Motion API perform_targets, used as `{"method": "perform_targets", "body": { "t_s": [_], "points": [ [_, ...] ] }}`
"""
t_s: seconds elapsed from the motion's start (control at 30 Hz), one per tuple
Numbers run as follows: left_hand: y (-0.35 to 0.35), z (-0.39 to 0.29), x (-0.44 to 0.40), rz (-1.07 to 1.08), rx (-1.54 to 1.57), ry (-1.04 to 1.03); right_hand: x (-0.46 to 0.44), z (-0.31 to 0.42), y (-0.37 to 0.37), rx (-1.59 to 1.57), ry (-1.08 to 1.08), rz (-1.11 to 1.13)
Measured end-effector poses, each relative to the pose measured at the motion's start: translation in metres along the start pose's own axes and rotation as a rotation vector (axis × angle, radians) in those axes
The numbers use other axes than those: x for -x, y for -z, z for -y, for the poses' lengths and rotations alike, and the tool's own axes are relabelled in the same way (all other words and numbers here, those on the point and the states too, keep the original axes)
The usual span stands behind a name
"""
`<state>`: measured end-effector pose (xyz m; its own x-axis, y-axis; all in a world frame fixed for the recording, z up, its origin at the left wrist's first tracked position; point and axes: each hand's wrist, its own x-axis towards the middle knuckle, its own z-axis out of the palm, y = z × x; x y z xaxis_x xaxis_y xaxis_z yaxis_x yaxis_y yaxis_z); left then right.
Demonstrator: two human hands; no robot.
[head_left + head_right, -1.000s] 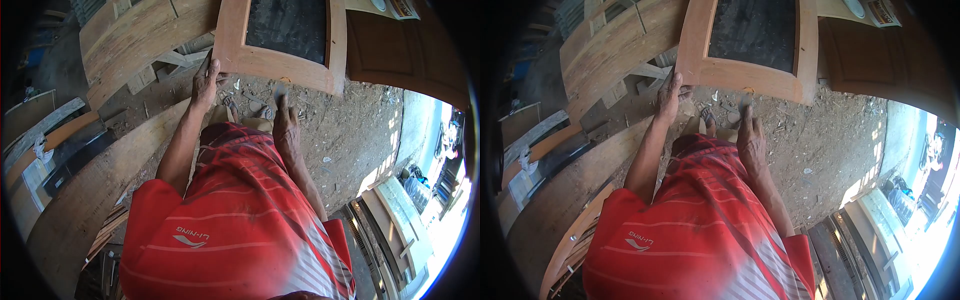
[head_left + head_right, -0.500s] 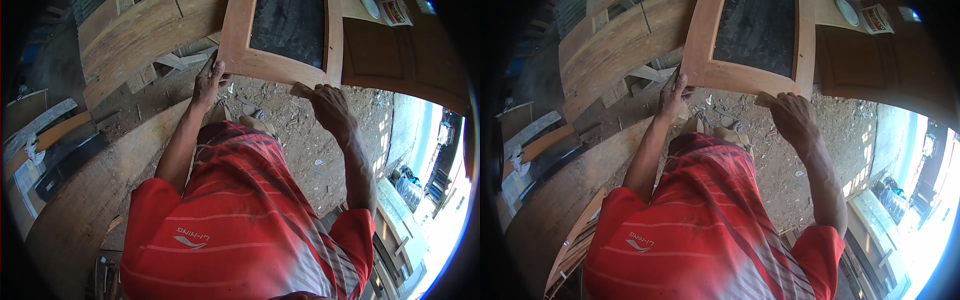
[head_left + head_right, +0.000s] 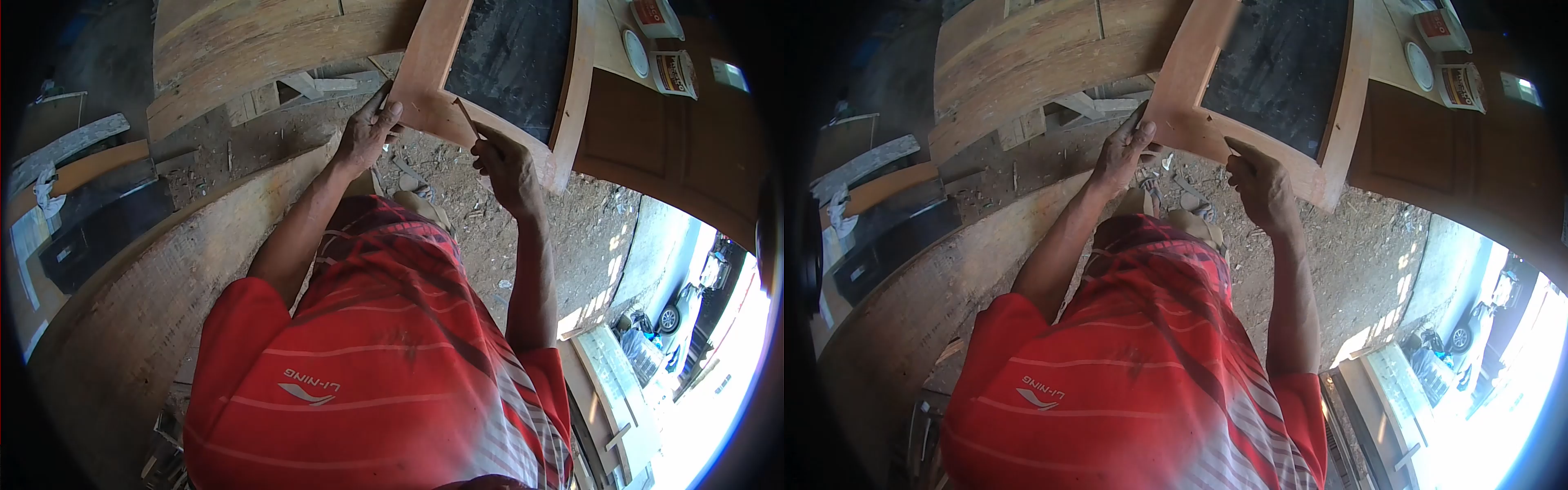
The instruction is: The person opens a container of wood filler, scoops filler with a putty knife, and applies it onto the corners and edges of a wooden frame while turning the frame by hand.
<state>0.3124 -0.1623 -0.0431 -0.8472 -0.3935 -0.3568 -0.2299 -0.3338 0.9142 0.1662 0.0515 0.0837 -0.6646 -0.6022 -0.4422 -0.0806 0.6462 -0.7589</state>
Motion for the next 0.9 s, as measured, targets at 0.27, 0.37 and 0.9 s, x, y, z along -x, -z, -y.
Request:
{"method": "perform_targets", "body": {
  "t_s": [0.27,0.37,0.9],
  "points": [
    [-0.004,0.000,0.000,-0.022,-0.020,-0.066,0.005,0.007,-0.037,0.374,0.219,-0.225],
    [-0.002,0.003,-0.001,-0.032,-0.032,-0.064,0.005,0.016,-0.053,0.469,0.208,-0.245],
    [0.000,-0.002,-0.001,-0.009,0.029,-0.078,0.016,0.049,-0.015,0.761,0.159,-0.025]
  ]
}}
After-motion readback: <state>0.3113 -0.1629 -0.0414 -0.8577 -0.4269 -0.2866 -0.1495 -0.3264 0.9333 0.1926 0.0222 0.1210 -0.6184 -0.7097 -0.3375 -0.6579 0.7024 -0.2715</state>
